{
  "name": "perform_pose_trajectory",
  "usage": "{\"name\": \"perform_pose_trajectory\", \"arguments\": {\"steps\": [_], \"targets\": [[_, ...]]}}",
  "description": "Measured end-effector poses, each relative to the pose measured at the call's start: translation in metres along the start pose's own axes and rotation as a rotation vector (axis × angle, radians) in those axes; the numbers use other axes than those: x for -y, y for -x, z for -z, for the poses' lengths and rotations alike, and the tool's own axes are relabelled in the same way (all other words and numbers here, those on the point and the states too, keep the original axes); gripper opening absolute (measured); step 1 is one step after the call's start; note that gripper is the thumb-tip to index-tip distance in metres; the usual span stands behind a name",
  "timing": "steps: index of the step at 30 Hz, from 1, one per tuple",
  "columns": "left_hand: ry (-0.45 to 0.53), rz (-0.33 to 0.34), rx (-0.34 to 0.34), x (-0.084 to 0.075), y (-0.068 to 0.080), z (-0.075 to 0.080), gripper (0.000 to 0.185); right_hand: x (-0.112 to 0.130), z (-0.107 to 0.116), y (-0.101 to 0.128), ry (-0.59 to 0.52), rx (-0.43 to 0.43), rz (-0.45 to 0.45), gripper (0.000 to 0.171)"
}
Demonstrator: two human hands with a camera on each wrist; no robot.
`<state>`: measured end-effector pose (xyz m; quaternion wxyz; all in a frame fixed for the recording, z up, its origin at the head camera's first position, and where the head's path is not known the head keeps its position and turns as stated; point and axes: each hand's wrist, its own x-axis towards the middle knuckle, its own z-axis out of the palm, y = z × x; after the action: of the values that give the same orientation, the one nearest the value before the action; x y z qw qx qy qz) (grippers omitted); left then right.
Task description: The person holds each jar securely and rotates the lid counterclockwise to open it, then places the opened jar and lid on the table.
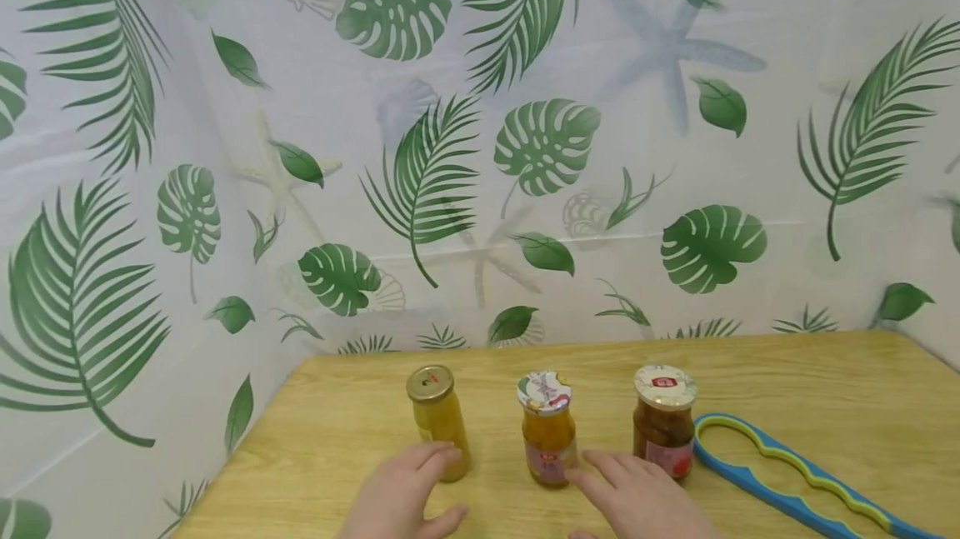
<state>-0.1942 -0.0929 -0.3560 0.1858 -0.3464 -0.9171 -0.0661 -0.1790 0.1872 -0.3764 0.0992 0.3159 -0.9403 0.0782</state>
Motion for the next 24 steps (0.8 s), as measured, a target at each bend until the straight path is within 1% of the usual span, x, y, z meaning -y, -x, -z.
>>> {"name": "perform_pose_trajectory", "arguments": {"steps": [1,5,8,10,13,18,22,24], "targets": [[0.006,0.009,-0.022,0.001,0.000,0.000,0.042,0.000,0.000,0.000,-0.003,0.003,-0.001,0.054],[0.058,0.078,-0.078,0.003,-0.002,0.000,0.042,0.000,-0.002,0.000,0.002,-0.008,0.010,0.054],[0.091,0.128,-0.114,0.004,-0.005,0.001,0.041,-0.001,-0.003,0.000,-0.011,0.006,0.021,0.057],[0.107,0.150,-0.153,0.005,-0.006,0.002,0.041,-0.002,-0.004,0.000,-0.024,0.019,0.030,0.058],[0.110,0.171,-0.219,0.008,-0.007,0.002,0.041,-0.003,-0.005,0.000,-0.019,0.016,0.052,0.065],[0.112,0.185,-0.331,0.016,-0.009,0.004,0.042,-0.002,-0.005,0.000,-0.009,0.005,0.073,0.070],[0.127,0.198,-0.404,0.020,-0.013,0.004,0.040,-0.001,-0.007,-0.001,-0.037,0.035,0.060,0.071],[0.141,0.214,-0.423,0.022,-0.016,0.004,0.039,-0.001,-0.007,-0.002,-0.049,0.058,0.048,0.072]]}}
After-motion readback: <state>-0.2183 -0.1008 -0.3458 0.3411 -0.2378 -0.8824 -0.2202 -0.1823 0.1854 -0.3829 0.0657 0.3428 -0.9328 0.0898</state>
